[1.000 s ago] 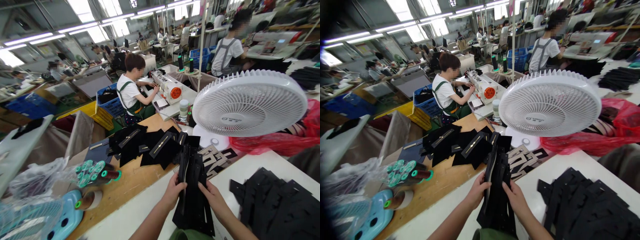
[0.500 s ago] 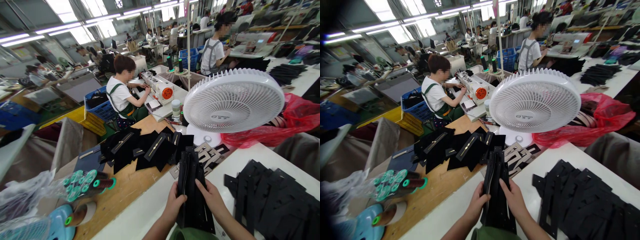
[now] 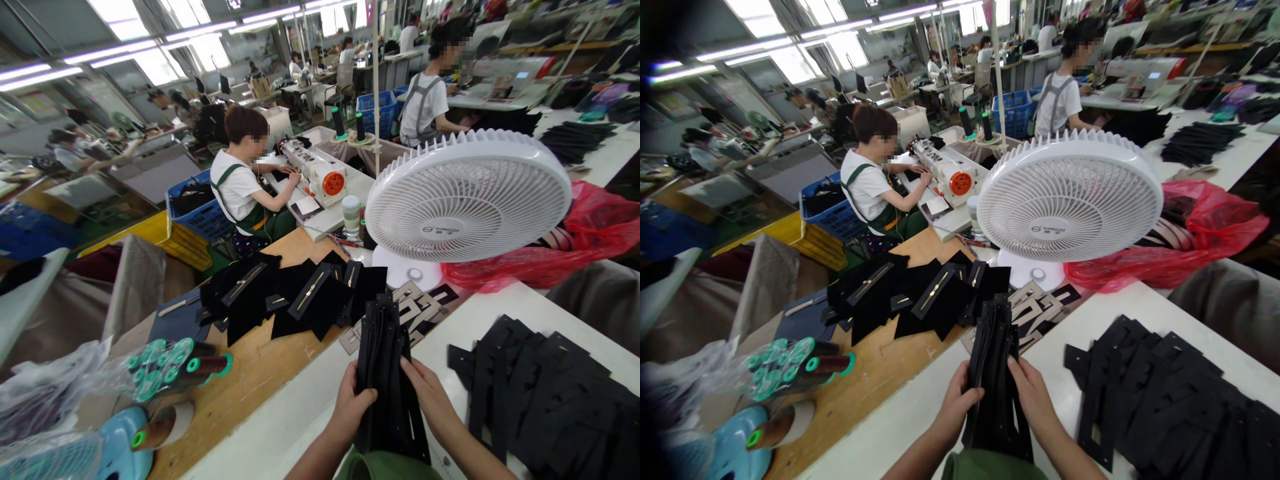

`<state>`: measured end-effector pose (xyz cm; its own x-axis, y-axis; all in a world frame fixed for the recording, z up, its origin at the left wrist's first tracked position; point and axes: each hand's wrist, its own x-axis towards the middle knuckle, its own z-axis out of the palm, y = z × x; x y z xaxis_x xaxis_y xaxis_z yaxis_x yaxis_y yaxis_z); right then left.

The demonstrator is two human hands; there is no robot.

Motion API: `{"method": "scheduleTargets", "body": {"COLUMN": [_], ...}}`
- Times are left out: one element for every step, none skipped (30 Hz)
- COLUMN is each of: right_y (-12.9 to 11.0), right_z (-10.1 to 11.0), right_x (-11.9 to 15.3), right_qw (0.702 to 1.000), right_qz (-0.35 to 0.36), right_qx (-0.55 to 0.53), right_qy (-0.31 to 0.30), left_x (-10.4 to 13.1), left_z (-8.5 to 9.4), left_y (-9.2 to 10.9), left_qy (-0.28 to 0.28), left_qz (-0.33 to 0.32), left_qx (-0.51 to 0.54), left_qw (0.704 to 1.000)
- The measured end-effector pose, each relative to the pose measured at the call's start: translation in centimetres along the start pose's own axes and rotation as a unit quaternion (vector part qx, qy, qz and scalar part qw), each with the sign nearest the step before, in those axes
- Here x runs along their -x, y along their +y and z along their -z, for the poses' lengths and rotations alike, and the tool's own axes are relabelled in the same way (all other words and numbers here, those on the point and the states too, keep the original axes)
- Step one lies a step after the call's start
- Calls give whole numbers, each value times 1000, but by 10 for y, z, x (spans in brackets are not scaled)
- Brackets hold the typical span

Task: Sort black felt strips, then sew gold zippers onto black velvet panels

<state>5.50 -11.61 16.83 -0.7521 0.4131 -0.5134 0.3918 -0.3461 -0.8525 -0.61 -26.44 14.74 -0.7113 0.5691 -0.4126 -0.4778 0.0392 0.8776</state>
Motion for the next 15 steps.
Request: {"method": "scheduleTargets", "body": {"right_y": [-1, -1, -1, -1, -1, -1, -1, -1, -1, -2, -2, -2, -2, -1, 0], "right_z": [0, 0, 0, 0, 0, 0, 0, 1, 1, 2, 3, 4, 5, 6, 7], "right_x": [0, 1, 1, 1, 1, 2, 2, 2, 3, 3, 4, 4, 4, 4, 3], "right_qw": [1000, 1000, 1000, 1000, 1000, 1000, 1000, 1000, 1000, 1000, 1000, 1000, 1000, 1000, 1000], "right_qz": [-1, -3, -4, -4, -2, 1, 5, 7, 8, 9, 9, 9, 7, 7, 6], "right_qx": [5, 9, 12, 13, 14, 13, 13, 11, 8, 5, 2, -1, -3, -4, -5], "right_qy": [-1, -3, -5, -7, -10, -12, -14, -16, -18, -22, -24, -24, -23, -20, -17], "left_x": [1, 1, 1, 1, 0, 0, 0, -1, -1, -1, -1, -1, -1, -1, -1], "left_z": [-1, -1, -2, -2, -2, -3, -3, -3, -3, -4, -4, -5, -5, -6, -6], "left_y": [0, 0, 1, 1, 1, 0, 0, 0, -1, -1, -2, -2, -2, -2, -2], "left_qy": [-1, -2, -2, -1, 0, 1, 2, 2, 2, 1, 0, -1, -3, -4, -6], "left_qz": [0, 0, -1, -4, -9, -16, -23, -30, -34, -37, -37, -36, -36, -36, -36], "left_qx": [-2, -5, -10, -17, -26, -36, -48, -58, -67, -74, -80, -84, -88, -91, -93], "left_qw": [1000, 1000, 1000, 1000, 1000, 999, 999, 998, 997, 997, 996, 996, 995, 995, 995]}}
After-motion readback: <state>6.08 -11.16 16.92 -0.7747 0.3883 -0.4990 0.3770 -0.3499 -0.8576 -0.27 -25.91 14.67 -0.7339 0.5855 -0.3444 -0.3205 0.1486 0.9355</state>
